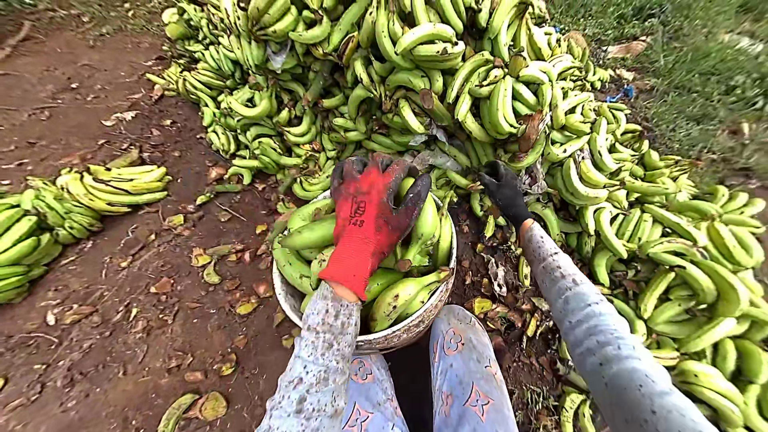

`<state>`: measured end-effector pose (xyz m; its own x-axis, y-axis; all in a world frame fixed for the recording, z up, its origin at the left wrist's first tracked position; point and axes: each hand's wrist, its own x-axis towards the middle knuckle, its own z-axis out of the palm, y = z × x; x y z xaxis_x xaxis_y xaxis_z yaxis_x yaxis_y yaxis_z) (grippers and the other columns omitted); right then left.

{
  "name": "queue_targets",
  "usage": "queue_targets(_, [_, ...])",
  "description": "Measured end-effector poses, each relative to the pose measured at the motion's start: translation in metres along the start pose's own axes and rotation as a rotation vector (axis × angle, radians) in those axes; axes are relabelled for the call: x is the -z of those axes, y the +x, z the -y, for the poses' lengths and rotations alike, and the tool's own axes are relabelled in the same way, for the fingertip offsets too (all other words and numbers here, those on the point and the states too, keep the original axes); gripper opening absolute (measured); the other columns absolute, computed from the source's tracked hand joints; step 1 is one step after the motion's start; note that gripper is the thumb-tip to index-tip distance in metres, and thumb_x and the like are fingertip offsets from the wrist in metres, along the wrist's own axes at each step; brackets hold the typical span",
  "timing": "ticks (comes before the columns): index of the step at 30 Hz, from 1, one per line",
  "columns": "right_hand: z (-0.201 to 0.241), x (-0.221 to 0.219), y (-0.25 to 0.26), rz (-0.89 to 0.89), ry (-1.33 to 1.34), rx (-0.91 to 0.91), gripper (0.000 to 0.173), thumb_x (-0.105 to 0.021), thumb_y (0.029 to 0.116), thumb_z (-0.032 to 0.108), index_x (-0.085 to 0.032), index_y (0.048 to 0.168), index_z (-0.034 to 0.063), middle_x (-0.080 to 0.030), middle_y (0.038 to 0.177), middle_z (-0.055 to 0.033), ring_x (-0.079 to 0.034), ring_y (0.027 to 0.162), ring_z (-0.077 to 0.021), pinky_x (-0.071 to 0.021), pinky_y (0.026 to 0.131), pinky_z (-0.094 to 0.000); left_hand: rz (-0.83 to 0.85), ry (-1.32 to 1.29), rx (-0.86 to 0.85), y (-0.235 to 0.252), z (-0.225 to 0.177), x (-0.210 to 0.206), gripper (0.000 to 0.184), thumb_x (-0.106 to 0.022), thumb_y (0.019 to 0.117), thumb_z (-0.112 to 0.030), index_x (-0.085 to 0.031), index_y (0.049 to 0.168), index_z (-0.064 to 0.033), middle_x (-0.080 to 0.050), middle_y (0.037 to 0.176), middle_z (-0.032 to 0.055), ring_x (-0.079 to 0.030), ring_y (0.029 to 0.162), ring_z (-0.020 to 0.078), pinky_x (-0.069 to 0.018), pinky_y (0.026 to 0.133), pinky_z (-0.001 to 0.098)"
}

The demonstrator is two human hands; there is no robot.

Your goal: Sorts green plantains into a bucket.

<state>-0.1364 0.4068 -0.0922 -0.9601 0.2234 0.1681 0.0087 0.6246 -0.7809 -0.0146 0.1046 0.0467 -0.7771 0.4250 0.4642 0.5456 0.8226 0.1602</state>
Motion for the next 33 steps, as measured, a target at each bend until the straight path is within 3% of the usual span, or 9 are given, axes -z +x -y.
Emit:
queue_targets(4, [-0.006,0.022,0.075,-0.136,-0.419,-0.053,0.07,-0.07,0.094,0.037,-0.045,0.151,0.0035,-0.049,0.149,-0.0274,-0.045,0.141,-0.0461,-0.04,0.11,-0.0659,-0.037,0.065,0.047,0.011,0.004,-0.007,0.043,-0.042,0.105,-0.046,-0.07,0.121,-0.0185,-0.065,0.125,0.0135,-0.054,0.124,0.0409,-0.0376,0.103,0.0643])
queue_targets(9, [-0.028,0.039,0.145,-0.112,-0.755,-0.104,0.106,-0.088,0.068,0.028,-0.036,0.159,0.0099,-0.021,0.168,-0.0251,-0.008,0.154,-0.0547,-0.0095,0.113,-0.0834,0.012,0.118,0.062,0.024,0.0,-0.012,0.043,-0.042,0.1042,-0.045,-0.072,0.119,-0.0179,-0.066,0.118,0.0126,-0.056,0.119,0.0389,-0.0379,0.103,0.0611])
queue_targets(12, [-0.038,0.03,0.147,-0.084,-0.723,-0.166,0.087,-0.083,0.0733,0.008,-0.045,0.152,0.0041,-0.031,0.161,-0.0299,-0.032,0.143,-0.0599,-0.0372,0.1,-0.0802,0.043,0.12,0.063,0.028,0.0,-0.014,0.044,-0.04,0.1043,-0.048,-0.071,0.119,-0.0209,-0.065,0.119,0.0101,-0.056,0.12,0.0362,-0.0359,0.105,0.0602])
queue_targets(17, [-0.036,0.008,0.097,0.03,-0.554,-0.182,0.079,-0.08,0.0842,0.035,-0.05,0.142,-0.008,-0.044,0.149,-0.0344,-0.05,0.133,-0.0524,-0.0446,0.103,-0.0705,0.053,0.098,0.021,0.021,-0.004,-0.014,0.045,-0.037,0.1073,-0.045,-0.067,0.13,-0.0203,-0.062,0.127,0.0148,-0.052,0.125,0.0402,-0.0325,0.108,0.0634])
queue_targets(21, [-0.055,-0.012,0.009,0.179,-0.027,-0.265,0.049,-0.074,0.0908,0.043,-0.069,0.122,0.005,-0.068,0.113,-0.0236,-0.065,0.104,-0.0394,-0.0523,0.089,-0.0642,0.046,0.104,0.042,0.029,-0.004,-0.014,0.045,-0.037,0.1068,-0.046,-0.067,0.128,-0.0206,-0.063,0.124,0.0134,-0.053,0.125,0.038,-0.0319,0.109,0.0611])
queue_targets(23, [-0.065,-0.016,-0.044,0.264,0.063,-0.194,0.034,-0.063,0.1011,0.033,-0.068,0.121,0.0066,-0.068,0.099,-0.0182,-0.063,0.081,-0.0281,-0.0533,0.072,-0.0493,0.053,0.136,0.067,0.036,-0.002,-0.017,0.046,-0.034,0.1068,-0.05,-0.067,0.125,-0.0232,-0.065,0.121,0.0104,-0.055,0.124,0.035,-0.0317,0.111,0.0594])
queue_targets(27, [-0.068,-0.002,-0.136,0.341,-0.084,-0.059,0.035,-0.051,0.1015,0.005,-0.062,0.133,-0.004,-0.069,0.119,-0.0263,-0.069,0.105,-0.0342,-0.0532,0.097,-0.0514,0.084,0.095,0.109,0.034,-0.007,-0.014,0.048,-0.033,0.1079,-0.051,-0.065,0.13,-0.0227,-0.061,0.133,0.0111,-0.05,0.133,0.0371,-0.026,0.115,0.0626])
queue_targets(30, [-0.037,0.014,-0.178,0.178,0.198,-0.36,0.029,-0.051,0.107,0.021,-0.069,0.107,-0.0013,-0.064,0.077,-0.0057,-0.054,0.057,-0.0092,-0.0489,0.054,-0.029,0.123,0.053,0.135,0.034,-0.008,-0.011,0.049,-0.033,0.1083,-0.052,-0.06,0.14,-0.026,-0.054,0.147,0.0118,-0.042,0.141,0.0412,-0.0206,0.117,0.0673])
queue_targets(33, [0.014,0.057,-0.188,0.045,0.114,-0.368,0.025,-0.065,0.1008,0.025,-0.07,0.103,0.0007,-0.06,0.072,-0.0057,-0.048,0.053,-0.0124,-0.0447,0.052,-0.0342,0.209,-0.045,0.085,0.027,0.001,0.001,0.053,-0.032,0.1083,-0.054,-0.049,0.152,-0.0282,-0.044,0.158,0.0144,-0.029,0.15,0.0461,-0.0144,0.119,0.0707])
